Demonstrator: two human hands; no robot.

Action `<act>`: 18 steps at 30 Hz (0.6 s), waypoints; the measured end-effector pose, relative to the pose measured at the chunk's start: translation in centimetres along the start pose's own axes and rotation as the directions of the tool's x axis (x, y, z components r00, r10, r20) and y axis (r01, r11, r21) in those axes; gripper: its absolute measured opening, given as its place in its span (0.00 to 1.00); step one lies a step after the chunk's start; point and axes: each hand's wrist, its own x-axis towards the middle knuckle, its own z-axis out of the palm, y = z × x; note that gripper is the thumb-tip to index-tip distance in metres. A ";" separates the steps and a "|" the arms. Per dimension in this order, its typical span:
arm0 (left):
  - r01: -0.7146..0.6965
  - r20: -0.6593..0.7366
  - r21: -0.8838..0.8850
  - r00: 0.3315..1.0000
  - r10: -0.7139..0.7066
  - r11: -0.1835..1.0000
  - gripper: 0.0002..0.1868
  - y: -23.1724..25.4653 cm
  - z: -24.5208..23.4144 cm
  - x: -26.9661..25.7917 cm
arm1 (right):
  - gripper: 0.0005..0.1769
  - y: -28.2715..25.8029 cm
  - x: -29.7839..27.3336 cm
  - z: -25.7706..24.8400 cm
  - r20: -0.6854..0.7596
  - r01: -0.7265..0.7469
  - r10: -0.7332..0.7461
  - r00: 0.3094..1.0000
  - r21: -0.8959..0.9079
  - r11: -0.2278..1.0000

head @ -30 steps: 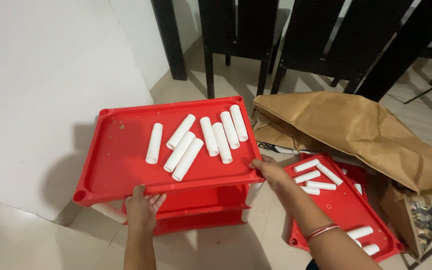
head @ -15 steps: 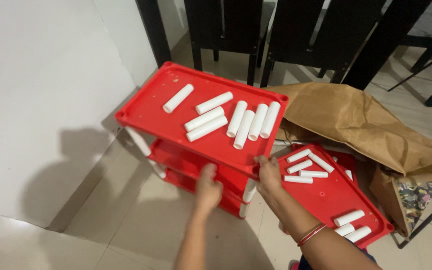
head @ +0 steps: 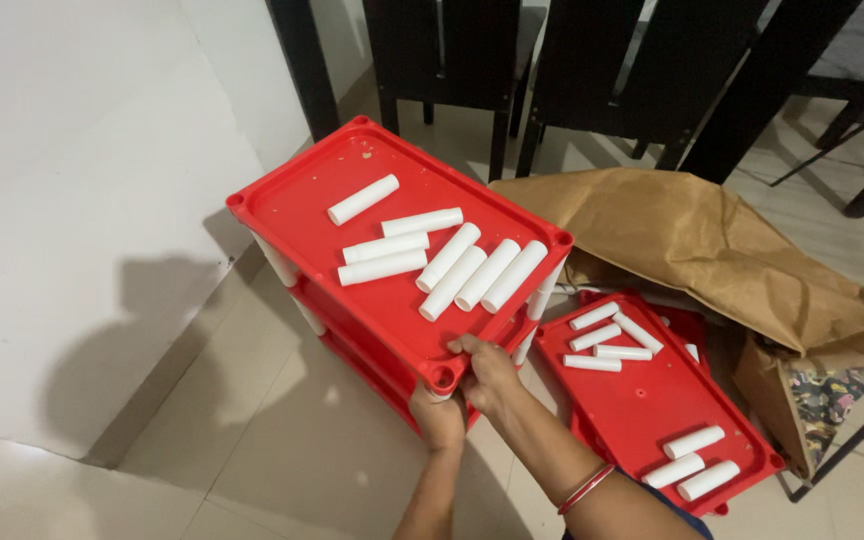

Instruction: The person assembles a small red plastic stool by inserting white cylindrical connectors into the tray's holes and attaching the legs. They handle multiple connectors and trays, stacking parts and securing the structure.

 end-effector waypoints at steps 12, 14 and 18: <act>0.370 0.637 0.180 0.662 -0.395 0.912 0.33 3.4 -2.9 3.2 | 0.05 -1.2 2.0 -1.9 -0.014 -0.088 0.088 0.996 0.015 0.996; 0.180 0.536 0.092 0.820 -0.201 0.979 0.25 3.7 -2.2 1.6 | 0.04 -1.6 1.1 -1.1 0.007 -0.069 0.069 0.998 0.039 0.997; -0.145 -0.045 -0.100 0.989 0.141 0.984 0.32 4.4 1.0 -2.5 | 0.05 -1.4 -0.8 0.2 0.019 0.068 -0.068 0.997 0.035 0.997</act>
